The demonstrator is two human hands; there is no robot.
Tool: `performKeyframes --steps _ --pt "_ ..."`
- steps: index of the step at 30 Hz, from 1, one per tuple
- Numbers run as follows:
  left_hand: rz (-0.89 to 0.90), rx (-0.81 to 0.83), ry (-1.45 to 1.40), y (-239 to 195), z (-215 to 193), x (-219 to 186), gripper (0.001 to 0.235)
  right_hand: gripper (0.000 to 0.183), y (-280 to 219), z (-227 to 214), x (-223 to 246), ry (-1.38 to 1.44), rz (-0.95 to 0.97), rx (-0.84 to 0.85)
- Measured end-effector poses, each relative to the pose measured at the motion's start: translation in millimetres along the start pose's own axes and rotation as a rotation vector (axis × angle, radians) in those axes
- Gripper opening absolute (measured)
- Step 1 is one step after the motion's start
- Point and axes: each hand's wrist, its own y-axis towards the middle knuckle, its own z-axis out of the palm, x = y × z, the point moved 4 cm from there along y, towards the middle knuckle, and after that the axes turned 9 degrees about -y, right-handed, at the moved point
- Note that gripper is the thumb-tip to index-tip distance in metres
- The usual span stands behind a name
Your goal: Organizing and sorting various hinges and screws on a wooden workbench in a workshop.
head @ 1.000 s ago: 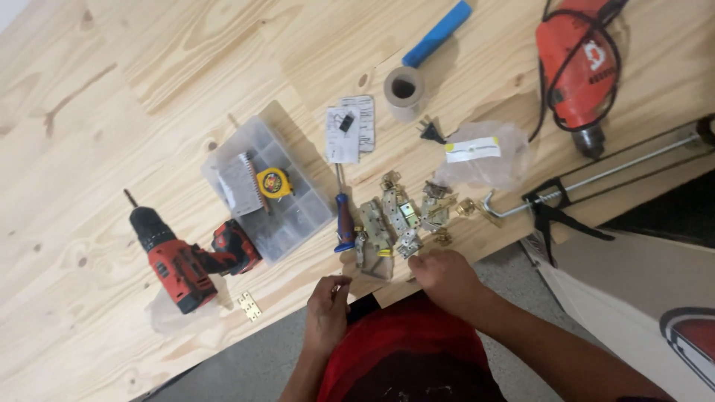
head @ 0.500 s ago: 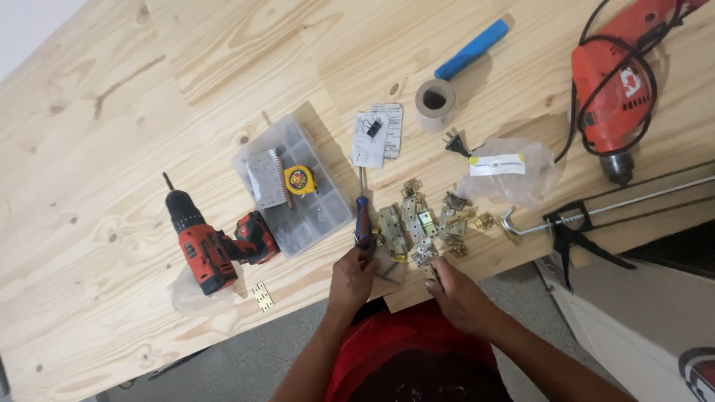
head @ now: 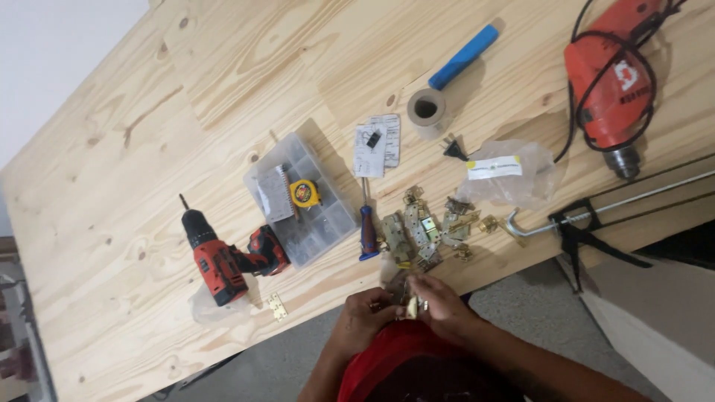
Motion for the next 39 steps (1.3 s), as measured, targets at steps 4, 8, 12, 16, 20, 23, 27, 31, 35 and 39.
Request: performKeyframes --steps 4,8,12,16,20,23,27,31,35,39 --pt "0.089 0.094 -0.038 -3 19 -23 0.011 0.034 -12 12 37 0.607 0.010 0.155" --pt "-0.105 0.063 0.134 0 23 -35 0.018 0.018 -22 2 46 0.299 -0.024 0.039" --pt "0.065 0.102 0.167 -4 27 -60 0.017 0.012 -17 2 22 0.711 0.129 -0.017" --pt "0.715 0.283 0.425 -8 48 -79 0.011 0.045 -8 5 2 0.773 0.230 0.027" --pt "0.768 0.379 0.378 -11 61 -111 0.010 0.044 -18 -8 19 0.820 0.280 0.007" --pt "0.866 0.328 0.354 -11 61 -127 0.015 0.048 -28 -32 33 0.476 0.232 -0.029" --pt "0.835 0.234 0.283 -10 53 -111 0.005 0.020 -44 -55 50 0.261 -0.035 0.109" --pt "0.696 0.120 0.429 2 43 -66 0.021 0.018 -53 -95 40 0.028 0.012 -0.080" --pt "0.550 0.119 0.501 3 37 -32 0.024 0.018 -61 -128 41 -0.339 0.025 -0.233" --pt "0.377 0.104 0.417 4 28 -11 0.026 0.058 -63 -153 36 -0.976 -0.144 -0.524"
